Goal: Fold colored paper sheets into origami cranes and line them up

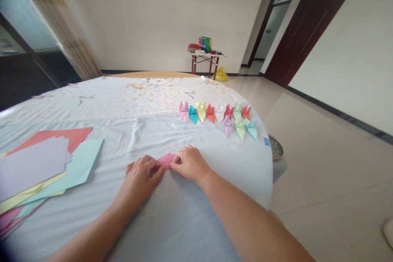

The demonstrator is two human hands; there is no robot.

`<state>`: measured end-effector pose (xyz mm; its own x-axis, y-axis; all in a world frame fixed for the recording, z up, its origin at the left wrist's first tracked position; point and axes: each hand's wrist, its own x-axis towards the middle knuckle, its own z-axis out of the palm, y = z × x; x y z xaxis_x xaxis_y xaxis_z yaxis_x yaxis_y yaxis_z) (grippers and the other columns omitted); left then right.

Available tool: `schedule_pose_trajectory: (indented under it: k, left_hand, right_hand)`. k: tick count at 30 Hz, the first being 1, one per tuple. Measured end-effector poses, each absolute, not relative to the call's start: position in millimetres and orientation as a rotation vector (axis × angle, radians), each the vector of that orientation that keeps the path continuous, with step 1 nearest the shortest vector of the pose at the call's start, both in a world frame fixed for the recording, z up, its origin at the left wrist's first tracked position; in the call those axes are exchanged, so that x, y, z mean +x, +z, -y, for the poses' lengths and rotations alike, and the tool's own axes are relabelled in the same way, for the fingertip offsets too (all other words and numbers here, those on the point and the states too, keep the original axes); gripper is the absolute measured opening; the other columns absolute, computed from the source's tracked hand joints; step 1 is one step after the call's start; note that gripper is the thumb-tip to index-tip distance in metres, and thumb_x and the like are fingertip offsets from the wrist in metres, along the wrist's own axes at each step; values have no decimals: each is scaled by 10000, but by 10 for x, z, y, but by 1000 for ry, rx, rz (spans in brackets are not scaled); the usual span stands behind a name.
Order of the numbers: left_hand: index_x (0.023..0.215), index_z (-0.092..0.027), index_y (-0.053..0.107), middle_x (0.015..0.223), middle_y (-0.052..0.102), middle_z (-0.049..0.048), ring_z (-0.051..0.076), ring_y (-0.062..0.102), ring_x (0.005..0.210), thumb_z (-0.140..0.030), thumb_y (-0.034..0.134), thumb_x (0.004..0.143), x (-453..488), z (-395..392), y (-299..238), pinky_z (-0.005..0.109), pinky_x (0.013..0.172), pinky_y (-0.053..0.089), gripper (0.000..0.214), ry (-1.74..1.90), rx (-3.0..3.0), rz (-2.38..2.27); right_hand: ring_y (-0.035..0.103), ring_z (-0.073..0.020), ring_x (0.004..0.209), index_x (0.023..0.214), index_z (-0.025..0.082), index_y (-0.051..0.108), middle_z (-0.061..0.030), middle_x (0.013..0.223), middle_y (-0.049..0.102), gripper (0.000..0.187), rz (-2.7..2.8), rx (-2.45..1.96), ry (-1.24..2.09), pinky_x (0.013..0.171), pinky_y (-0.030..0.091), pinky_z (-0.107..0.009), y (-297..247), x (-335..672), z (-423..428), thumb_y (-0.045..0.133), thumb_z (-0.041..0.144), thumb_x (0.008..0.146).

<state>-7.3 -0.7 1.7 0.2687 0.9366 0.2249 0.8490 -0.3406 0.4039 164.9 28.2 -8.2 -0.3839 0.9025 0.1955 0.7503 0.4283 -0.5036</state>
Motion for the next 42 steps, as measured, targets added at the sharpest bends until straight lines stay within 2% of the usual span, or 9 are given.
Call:
schedule_pose_trajectory:
  k: [7,12,17,22,29,37,42]
  left_hand:
    - [700,-200,608,782,581,28,205,523,800,-327,450,811,-34,-2,27,370,739,340,231,584,2300,-1734]
    - [885,-236,605,858,594,36,216,500,833,-291,430,842,-42,61,93,404,787,321,189,558,2484,-1713]
    - [909,-268,626,897,602,53,230,488,875,-165,440,820,-27,199,153,450,840,279,230,382,2734,-1613]
    - [1005,-246,609,923,604,76,245,497,894,-193,436,816,34,281,160,459,849,286,263,335,2745,-1654]
    - [960,-279,623,944,608,48,228,502,908,-250,429,832,-56,256,191,437,838,292,234,337,2706,-1633]
    - [819,-258,667,914,644,51,245,510,917,-261,447,816,-126,223,269,464,834,278,220,348,2660,-1601]
    - [797,-253,681,884,652,53,239,506,905,-250,451,808,-104,215,261,469,845,273,230,365,2671,-1606]
  right_hand:
    - [526,-129,667,612,178,623,-1,645,628,171,2199,-1426,475,660,343,-233,-89,1645,-290,627,317,713]
    - [513,-131,684,638,179,617,-1,654,616,232,2193,-1415,491,634,329,-229,-65,1658,-279,619,390,733]
    - [502,-136,699,651,172,607,-7,665,603,229,2218,-1447,467,656,321,-241,-63,1645,-263,614,379,749]
    - [480,-152,752,696,181,603,-19,700,576,300,2233,-1489,388,685,295,-269,-69,1615,-224,545,460,790]
    - [435,-196,880,732,211,606,-34,820,543,395,2209,-1616,356,721,273,-300,-41,1725,-242,532,599,717]
    - [439,-186,847,711,209,621,-34,792,549,366,2228,-1615,423,721,280,-293,-60,1870,-319,577,572,702]
    - [445,-188,841,715,204,627,-38,794,546,379,2244,-1616,422,720,289,-296,-54,1861,-317,574,579,699]
